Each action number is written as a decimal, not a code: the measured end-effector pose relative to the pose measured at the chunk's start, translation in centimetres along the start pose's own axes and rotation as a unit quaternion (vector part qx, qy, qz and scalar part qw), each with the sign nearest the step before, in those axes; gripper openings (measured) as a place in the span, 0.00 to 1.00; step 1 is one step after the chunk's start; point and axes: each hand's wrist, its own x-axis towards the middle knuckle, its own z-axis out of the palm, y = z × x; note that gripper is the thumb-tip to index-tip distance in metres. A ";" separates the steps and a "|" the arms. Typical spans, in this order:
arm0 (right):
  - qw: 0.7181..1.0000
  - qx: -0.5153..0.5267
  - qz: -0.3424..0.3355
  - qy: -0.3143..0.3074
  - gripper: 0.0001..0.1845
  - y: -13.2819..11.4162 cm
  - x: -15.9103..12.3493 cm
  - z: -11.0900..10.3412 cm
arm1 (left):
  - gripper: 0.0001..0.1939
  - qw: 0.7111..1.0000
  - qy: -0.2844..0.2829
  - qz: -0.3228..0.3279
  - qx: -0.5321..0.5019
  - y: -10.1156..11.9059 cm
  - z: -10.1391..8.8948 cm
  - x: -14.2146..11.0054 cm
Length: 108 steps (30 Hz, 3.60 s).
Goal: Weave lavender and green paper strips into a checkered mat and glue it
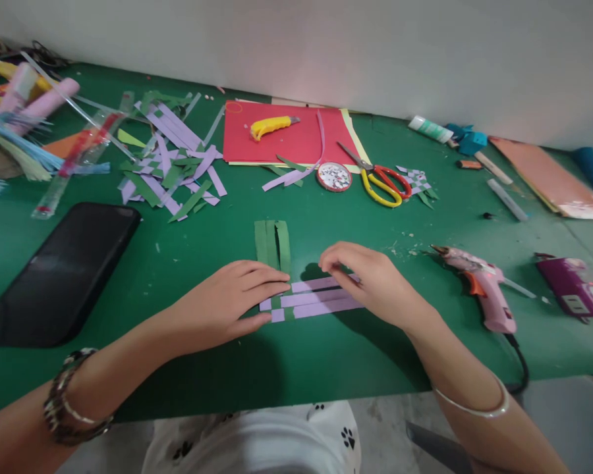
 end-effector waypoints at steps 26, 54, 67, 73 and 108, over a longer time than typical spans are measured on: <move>0.992 -0.069 0.064 -0.083 0.05 -1.1 0.7 1.7 | 0.17 1.000 -0.002 -0.013 -0.008 0.2 -0.2 0.2; 0.984 -0.135 0.111 0.043 0.12 -1.9 0.4 1.0 | 0.17 1.000 0.006 0.001 0.021 0.3 0.0 0.1; 0.986 -0.130 0.103 -0.019 0.08 -1.6 0.6 2.2 | 0.18 0.997 0.001 0.025 0.075 0.5 0.1 0.2; 0.985 -0.134 0.109 -0.008 0.09 -1.8 0.6 2.3 | 0.19 0.994 -0.009 0.034 0.105 0.7 0.1 0.3; 0.991 -0.078 0.087 -0.060 0.05 -1.2 0.4 2.1 | 0.18 0.985 0.039 0.064 0.155 0.7 0.4 0.2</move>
